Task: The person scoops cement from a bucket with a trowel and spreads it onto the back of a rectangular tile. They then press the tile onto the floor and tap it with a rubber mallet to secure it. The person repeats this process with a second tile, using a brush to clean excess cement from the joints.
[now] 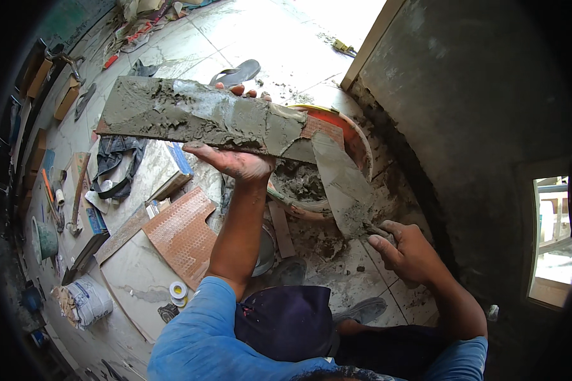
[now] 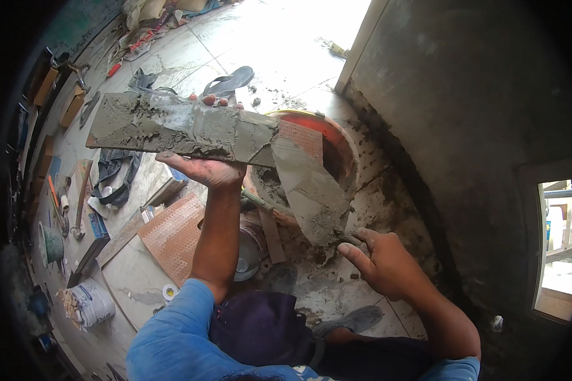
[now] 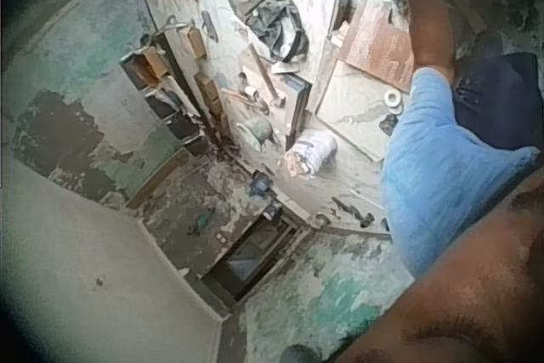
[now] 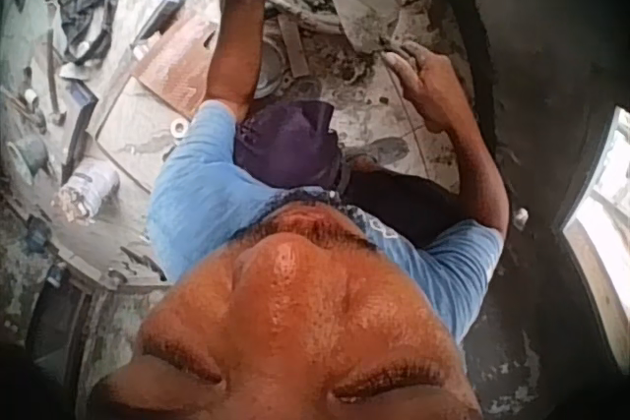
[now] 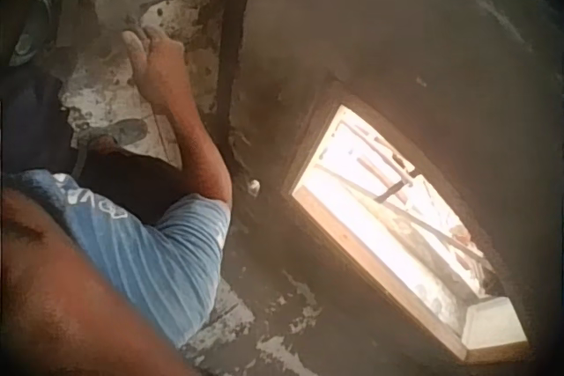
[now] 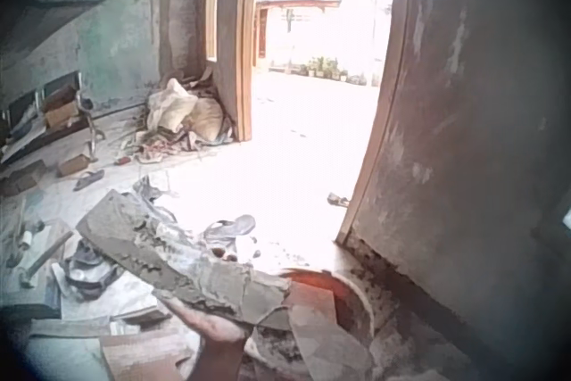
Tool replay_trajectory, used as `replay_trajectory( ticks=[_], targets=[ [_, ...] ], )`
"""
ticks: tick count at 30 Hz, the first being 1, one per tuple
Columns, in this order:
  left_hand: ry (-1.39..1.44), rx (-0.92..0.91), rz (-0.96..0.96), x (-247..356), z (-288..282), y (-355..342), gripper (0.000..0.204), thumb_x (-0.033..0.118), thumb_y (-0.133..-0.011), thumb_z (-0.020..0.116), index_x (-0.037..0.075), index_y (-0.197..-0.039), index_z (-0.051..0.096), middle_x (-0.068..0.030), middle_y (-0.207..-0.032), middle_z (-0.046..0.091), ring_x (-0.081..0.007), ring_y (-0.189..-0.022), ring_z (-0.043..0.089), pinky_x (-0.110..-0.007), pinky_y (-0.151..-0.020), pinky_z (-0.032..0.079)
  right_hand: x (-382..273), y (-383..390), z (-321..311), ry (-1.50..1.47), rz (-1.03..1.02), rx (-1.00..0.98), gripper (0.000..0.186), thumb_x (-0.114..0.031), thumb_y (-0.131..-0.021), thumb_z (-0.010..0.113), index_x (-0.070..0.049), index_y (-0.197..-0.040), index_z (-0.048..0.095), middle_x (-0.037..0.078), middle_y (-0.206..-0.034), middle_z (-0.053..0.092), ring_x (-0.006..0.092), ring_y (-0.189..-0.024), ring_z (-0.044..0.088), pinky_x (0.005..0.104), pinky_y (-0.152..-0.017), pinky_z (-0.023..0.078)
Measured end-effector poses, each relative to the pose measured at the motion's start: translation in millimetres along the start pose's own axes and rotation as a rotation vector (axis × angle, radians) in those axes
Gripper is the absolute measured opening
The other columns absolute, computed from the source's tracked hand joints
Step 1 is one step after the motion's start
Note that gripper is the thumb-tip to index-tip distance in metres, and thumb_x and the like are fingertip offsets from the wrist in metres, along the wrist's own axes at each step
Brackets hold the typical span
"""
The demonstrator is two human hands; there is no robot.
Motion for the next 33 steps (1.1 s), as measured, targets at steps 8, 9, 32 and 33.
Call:
replay_trajectory(
  ticks=[8,9,32,33],
  targets=[
    [0.508,-0.201,-0.177,-15.1,6.7,14.9,0.120,0.088,-0.070,0.046,0.003,-0.150,0.018,-0.0233,-0.141,0.039,-0.0416,-0.131,0.040,-0.062,-0.110,0.030,-57.0,-34.3,3.0,0.114,-0.157,-0.073,0.056,-0.043,-0.093,0.059,0.005,-0.121,0.059,0.022,-0.080,0.068,0.0300,-0.076,0.067,0.0380,-0.071,0.050],
    [0.510,-0.200,-0.177,-14.0,6.7,13.9,0.120,0.088,-0.070,0.046,0.003,-0.150,0.018,-0.0233,-0.141,0.039,-0.0416,-0.131,0.040,-0.062,-0.110,0.030,-56.5,-36.0,6.9,0.177,-0.170,-0.118,0.057,-0.045,-0.093,0.059,0.005,-0.121,0.059,0.024,-0.083,0.068,0.0327,-0.079,0.067,0.0394,-0.072,0.050],
    [0.001,-0.035,-0.027,2.0,2.5,5.3,0.109,0.088,-0.076,0.037,0.003,-0.143,0.032,-0.0179,-0.133,0.046,-0.0305,-0.120,0.049,-0.057,-0.104,0.041,-6.6,-35.0,-26.2,0.143,0.014,-0.364,0.052,-0.047,-0.092,0.062,0.004,-0.104,0.065,0.004,-0.060,0.055,0.0138,-0.053,0.055,0.0298,-0.054,0.047],
    [-0.037,-0.031,-0.018,3.9,2.1,5.5,0.108,0.088,-0.077,0.037,0.002,-0.143,0.033,-0.0179,-0.133,0.046,-0.0303,-0.119,0.049,-0.056,-0.103,0.042,-2.9,-33.4,-27.2,0.178,-0.015,-0.374,0.053,-0.047,-0.092,0.062,0.004,-0.105,0.065,0.004,-0.061,0.055,0.0138,-0.054,0.056,0.0295,-0.054,0.048]
  ],
)
Point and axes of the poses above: each hand's wrist, its own y-axis away from the middle knuckle, its own z-axis out of the palm, x = y × z, the point moved 8 cm from there along -y, towards the middle knuckle
